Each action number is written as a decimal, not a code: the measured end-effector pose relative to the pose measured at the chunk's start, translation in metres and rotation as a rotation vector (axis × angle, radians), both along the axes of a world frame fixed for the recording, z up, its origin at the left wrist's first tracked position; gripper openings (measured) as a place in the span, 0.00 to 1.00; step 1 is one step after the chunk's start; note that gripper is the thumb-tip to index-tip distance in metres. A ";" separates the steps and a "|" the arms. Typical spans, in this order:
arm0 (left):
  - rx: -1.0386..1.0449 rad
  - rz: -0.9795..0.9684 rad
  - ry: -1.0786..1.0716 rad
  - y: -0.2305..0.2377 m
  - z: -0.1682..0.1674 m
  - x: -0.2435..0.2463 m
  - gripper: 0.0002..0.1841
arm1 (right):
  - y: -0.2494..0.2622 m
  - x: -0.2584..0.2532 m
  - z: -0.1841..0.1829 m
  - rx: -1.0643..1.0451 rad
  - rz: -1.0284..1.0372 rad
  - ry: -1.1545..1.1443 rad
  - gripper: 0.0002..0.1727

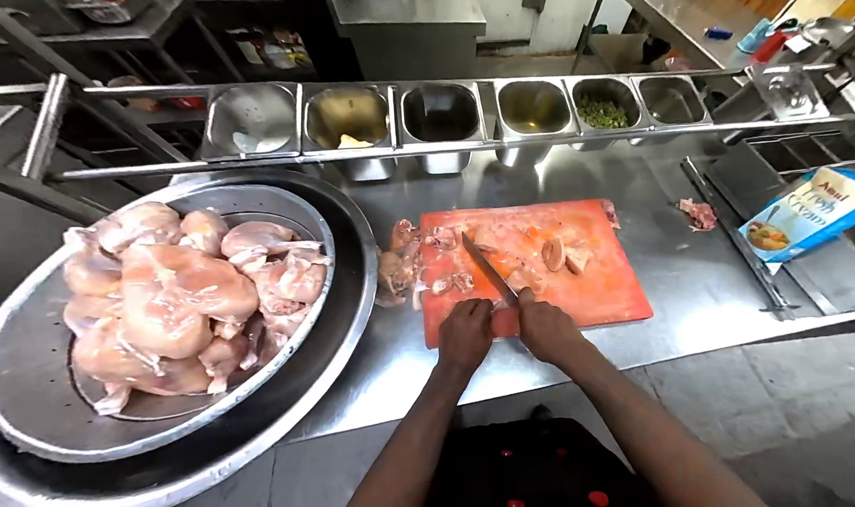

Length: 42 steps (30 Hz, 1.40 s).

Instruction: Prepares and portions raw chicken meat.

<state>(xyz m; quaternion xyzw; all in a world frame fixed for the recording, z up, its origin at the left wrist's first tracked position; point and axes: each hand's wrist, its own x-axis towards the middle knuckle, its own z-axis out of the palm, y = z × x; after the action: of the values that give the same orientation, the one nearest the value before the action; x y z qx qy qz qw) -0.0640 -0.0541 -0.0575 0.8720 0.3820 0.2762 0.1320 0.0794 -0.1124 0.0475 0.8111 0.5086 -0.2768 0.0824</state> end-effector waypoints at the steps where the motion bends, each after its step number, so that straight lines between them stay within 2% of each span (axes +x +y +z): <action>1: 0.012 0.006 0.004 0.001 0.000 -0.004 0.06 | 0.002 0.000 -0.001 -0.004 0.001 -0.002 0.19; 5: 0.032 0.077 -0.065 0.003 0.001 -0.026 0.07 | 0.000 0.010 -0.006 0.042 0.001 0.007 0.17; 9: -0.072 0.216 -0.196 0.001 0.007 -0.046 0.09 | -0.013 0.038 -0.013 0.194 -0.060 0.182 0.19; 13: -0.283 0.360 -0.325 0.004 0.014 -0.057 0.11 | -0.053 0.065 -0.005 0.372 -0.275 0.438 0.17; 17: -0.378 0.444 -0.387 0.017 0.019 -0.055 0.16 | -0.103 0.094 -0.008 0.510 -0.509 0.575 0.18; 19: -0.374 0.433 -0.348 0.029 0.017 -0.050 0.17 | -0.128 0.106 -0.016 0.568 -0.586 0.602 0.19; 22: -0.279 0.372 -0.155 0.049 0.016 -0.035 0.15 | -0.159 0.115 -0.030 0.624 -0.690 0.640 0.19; 24: -0.317 0.322 -0.052 0.057 0.020 -0.019 0.14 | -0.173 0.117 -0.036 0.621 -0.733 0.655 0.20; 27: -0.351 0.220 0.122 0.064 0.019 -0.001 0.22 | -0.187 0.117 -0.047 0.624 -0.751 0.663 0.22; 31: -0.487 0.130 0.266 0.068 0.040 0.001 0.25 | -0.198 0.116 -0.056 0.634 -0.751 0.671 0.21; 34: -0.548 0.059 0.145 0.068 0.039 -0.015 0.27 | -0.201 0.115 -0.060 0.652 -0.749 0.671 0.22; 39: -0.761 0.085 -0.442 0.074 0.033 -0.032 0.20 | -0.196 0.114 -0.062 0.673 -0.759 0.685 0.20; 40: -0.802 0.113 -0.496 0.077 0.035 -0.031 0.18 | -0.195 0.115 -0.061 0.674 -0.753 0.684 0.21; 42: -0.801 0.161 -0.424 0.084 0.038 -0.028 0.15 | -0.192 0.116 -0.060 0.677 -0.733 0.675 0.21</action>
<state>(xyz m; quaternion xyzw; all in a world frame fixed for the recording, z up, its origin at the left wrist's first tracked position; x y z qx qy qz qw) -0.0919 0.0300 -0.0196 0.6440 0.4899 0.2882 0.5121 0.1949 -0.3044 -0.0126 0.7821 0.2536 -0.3522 -0.4472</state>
